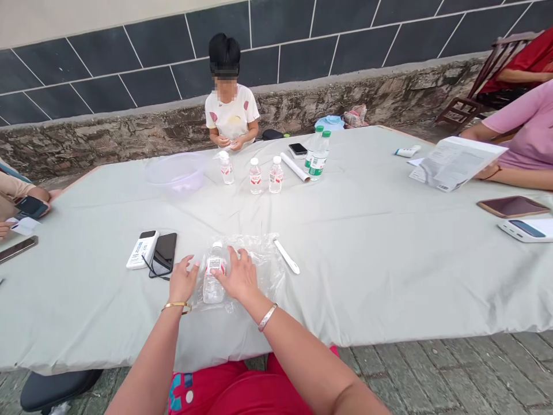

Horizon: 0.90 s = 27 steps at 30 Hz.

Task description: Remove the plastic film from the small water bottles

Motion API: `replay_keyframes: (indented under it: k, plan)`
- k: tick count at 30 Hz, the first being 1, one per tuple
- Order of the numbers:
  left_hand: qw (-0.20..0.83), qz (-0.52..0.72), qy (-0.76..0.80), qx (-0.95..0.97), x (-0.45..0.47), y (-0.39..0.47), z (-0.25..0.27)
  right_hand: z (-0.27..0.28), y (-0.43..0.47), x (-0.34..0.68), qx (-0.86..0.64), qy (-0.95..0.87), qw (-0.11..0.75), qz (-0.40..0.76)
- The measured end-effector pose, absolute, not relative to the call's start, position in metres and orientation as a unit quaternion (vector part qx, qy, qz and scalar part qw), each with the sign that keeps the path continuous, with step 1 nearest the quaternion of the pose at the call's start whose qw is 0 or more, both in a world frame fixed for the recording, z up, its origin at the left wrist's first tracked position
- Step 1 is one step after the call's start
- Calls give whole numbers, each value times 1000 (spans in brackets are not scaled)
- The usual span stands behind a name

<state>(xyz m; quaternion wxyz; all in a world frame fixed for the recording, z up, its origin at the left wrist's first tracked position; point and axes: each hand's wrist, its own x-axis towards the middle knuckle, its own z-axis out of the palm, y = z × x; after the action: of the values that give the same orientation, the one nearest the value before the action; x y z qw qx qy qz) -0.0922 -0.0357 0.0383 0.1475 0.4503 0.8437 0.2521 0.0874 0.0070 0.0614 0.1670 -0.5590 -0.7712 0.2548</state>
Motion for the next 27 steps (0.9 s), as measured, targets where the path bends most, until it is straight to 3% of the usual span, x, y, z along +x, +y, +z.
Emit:
replay_keyframes:
  k: [5, 10, 14, 19, 23, 27]
  plan:
    - [215, 132, 798, 548, -80, -22, 34, 69, 9, 70, -548, -775, 71, 305]
    - [259, 48, 709, 654, -87, -41, 37, 74, 19, 105, -534, -787, 67, 302]
    - [208, -50, 704, 678, -87, -32, 51, 77, 16, 101, -564, -773, 64, 281]
    - [141, -107, 654, 735, -88, -15, 62, 76, 17, 91, -587, -759, -1, 281]
    - [100, -80, 603, 787, -82, -20, 64, 72, 28, 125, -600, -706, 20, 376]
    - [146, -65, 686, 710, -91, -41, 62, 65, 26, 166, -522, -579, 122, 614]
